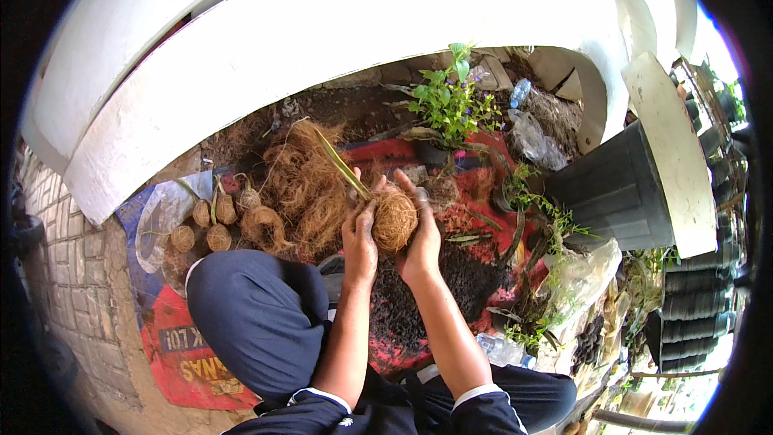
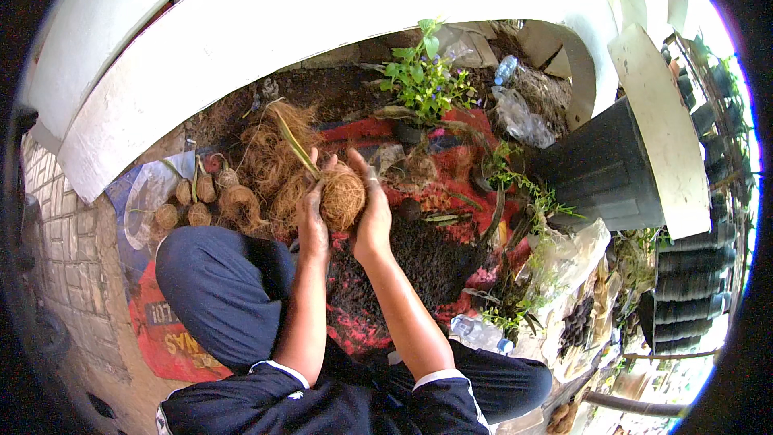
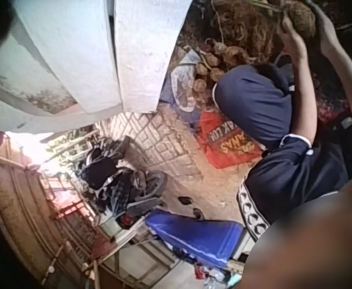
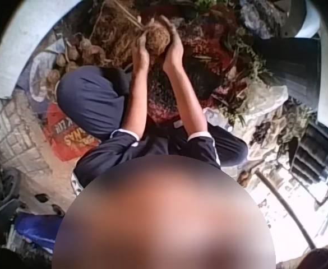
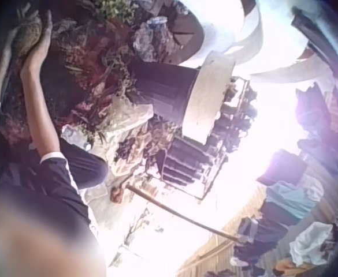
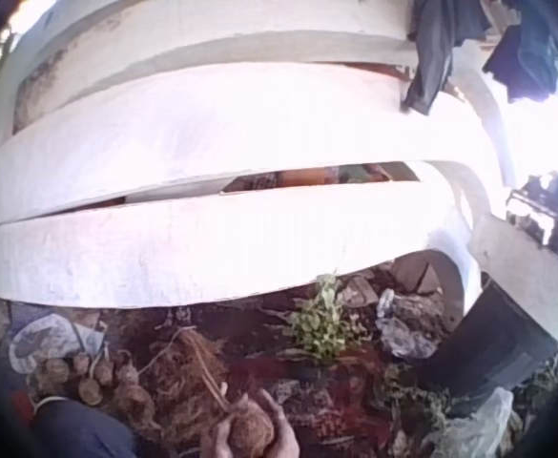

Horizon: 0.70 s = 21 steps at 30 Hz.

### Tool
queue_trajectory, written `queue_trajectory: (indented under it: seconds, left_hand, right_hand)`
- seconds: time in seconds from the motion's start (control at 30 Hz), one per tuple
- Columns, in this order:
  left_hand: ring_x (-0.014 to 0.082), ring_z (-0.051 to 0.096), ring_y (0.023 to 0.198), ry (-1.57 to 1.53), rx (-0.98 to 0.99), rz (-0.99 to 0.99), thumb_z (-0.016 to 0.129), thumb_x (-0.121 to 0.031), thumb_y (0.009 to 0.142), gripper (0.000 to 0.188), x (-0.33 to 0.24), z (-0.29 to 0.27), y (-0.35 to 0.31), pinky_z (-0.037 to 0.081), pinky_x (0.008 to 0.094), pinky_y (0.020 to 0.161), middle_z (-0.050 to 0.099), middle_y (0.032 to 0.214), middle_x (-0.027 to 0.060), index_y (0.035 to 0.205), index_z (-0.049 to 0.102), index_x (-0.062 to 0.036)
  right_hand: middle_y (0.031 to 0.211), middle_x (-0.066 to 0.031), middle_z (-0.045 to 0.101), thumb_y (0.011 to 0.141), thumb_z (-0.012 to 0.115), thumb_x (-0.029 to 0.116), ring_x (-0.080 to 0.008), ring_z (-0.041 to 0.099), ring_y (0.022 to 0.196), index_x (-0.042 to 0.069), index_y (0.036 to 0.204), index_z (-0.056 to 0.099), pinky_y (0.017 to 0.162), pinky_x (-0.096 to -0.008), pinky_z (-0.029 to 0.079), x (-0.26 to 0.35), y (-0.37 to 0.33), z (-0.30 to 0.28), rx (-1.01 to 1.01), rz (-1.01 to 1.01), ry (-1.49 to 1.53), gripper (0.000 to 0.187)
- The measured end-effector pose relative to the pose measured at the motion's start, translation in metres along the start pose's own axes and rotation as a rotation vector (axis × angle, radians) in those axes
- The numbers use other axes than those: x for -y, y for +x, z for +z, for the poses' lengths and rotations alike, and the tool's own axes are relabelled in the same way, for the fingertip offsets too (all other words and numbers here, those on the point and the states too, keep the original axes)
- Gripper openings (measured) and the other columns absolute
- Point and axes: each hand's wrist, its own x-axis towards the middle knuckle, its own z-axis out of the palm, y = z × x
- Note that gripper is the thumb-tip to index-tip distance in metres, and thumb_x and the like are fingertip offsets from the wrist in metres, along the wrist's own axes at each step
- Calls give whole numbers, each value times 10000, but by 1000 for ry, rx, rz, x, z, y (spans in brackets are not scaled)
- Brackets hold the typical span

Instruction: The person sits on a tarp and wraps coconut husk fiber around a sprouting coconut. They repeatedly pull strands of fiber, wrap them around the sprout, and adjust the bundle by hand.

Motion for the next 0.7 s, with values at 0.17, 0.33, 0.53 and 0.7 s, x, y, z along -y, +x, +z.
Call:
queue_trajectory:
  seconds: [0.17, 0.33, 0.53, 0.7]
  left_hand:
    - [214, 625, 993, -173, -415, -220, 467, -316, 948, 402, 8, 6, -4, 496, 365, 895, 635, 1111, 88, 1137, 582, 19]
    - [225, 615, 1021, -865, -256, -412, 412, -337, 971, 421, 0, 12, -4, 496, 384, 911, 617, 1136, 104, 1235, 517, -26]
    - [229, 419, 1305, -717, -38, -478, 342, -250, 985, 510, -14, 11, -1, 367, 376, 1077, 381, 1461, 127, 1428, 333, 2]
    - [222, 284, 1398, -90, -70, -32, 332, -214, 920, 535, -7, 12, 1, 262, 346, 1124, 292, 1518, 125, 1390, 381, 36]
  right_hand:
    - [1450, -130, 381, 1006, 345, 421, -234, 376, 1329, 49, 1443, 317, 1108, -378, 283, -13, -2, 6, -62, -221, -161, 575]
    - [1327, -219, 491, 893, 484, 555, -354, 412, 1298, -9, 1194, 590, 1101, -465, 269, 0, -2, -7, 204, -839, -882, 648]
    - [1026, -173, 651, 855, 616, 247, -273, 632, 965, -44, 1039, 648, 887, -348, 468, 17, -2, -1, 103, -871, -890, 345]
    - [1285, -90, 555, 966, 488, 303, -182, 548, 1142, 23, 1335, 487, 982, -330, 427, 14, -9, 12, 6, 189, 154, 464]
